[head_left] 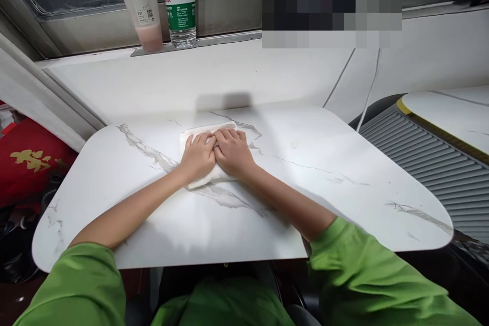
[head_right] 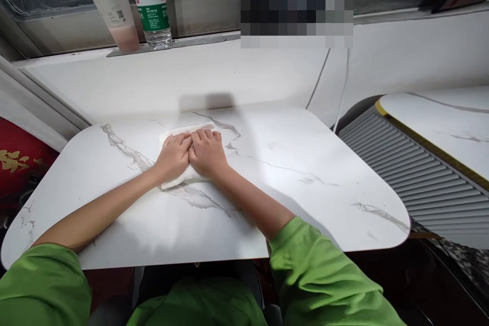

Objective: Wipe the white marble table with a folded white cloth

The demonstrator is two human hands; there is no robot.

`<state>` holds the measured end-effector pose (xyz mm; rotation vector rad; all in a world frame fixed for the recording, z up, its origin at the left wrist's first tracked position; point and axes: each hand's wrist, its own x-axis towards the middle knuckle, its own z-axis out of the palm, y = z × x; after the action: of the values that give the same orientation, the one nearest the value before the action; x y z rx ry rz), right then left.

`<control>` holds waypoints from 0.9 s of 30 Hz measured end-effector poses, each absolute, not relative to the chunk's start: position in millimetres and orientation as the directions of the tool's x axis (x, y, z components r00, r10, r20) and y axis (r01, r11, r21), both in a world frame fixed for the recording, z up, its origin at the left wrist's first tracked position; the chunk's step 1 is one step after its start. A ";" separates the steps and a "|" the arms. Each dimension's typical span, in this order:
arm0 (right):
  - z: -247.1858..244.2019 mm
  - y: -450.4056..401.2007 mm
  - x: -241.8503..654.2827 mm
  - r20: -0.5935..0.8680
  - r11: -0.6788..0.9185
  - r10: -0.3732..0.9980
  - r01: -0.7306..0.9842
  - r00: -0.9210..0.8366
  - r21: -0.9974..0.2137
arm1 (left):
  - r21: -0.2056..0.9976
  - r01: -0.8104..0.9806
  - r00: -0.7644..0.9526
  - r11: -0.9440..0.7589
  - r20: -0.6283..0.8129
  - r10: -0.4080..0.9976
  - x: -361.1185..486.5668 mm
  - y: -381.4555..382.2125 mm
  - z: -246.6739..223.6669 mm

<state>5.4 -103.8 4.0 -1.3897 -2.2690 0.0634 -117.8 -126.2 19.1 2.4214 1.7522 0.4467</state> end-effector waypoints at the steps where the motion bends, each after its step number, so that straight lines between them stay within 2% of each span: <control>1: 3.1 -96.6 3.6 0.374 0.487 0.848 0.830 -0.375 -0.272 | 0.262 0.908 0.288 -0.326 0.175 0.942 -119.8 -119.0 18.3; 12: -5.3 -39.1 -8.5 0.415 0.471 0.848 0.827 -0.330 -0.305 | 0.224 0.898 0.327 -0.378 0.234 0.916 -133.4 -57.9 15.3; 27: -7.1 5.3 -12.9 0.411 0.454 0.855 0.837 -0.315 -0.304 | 0.234 0.902 0.310 -0.362 0.230 0.922 -135.9 -10.1 11.6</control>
<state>-12.9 5.3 -7.1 -1.4109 -2.1903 0.0459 -135.9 -10.1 11.6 2.4929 1.7385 0.5039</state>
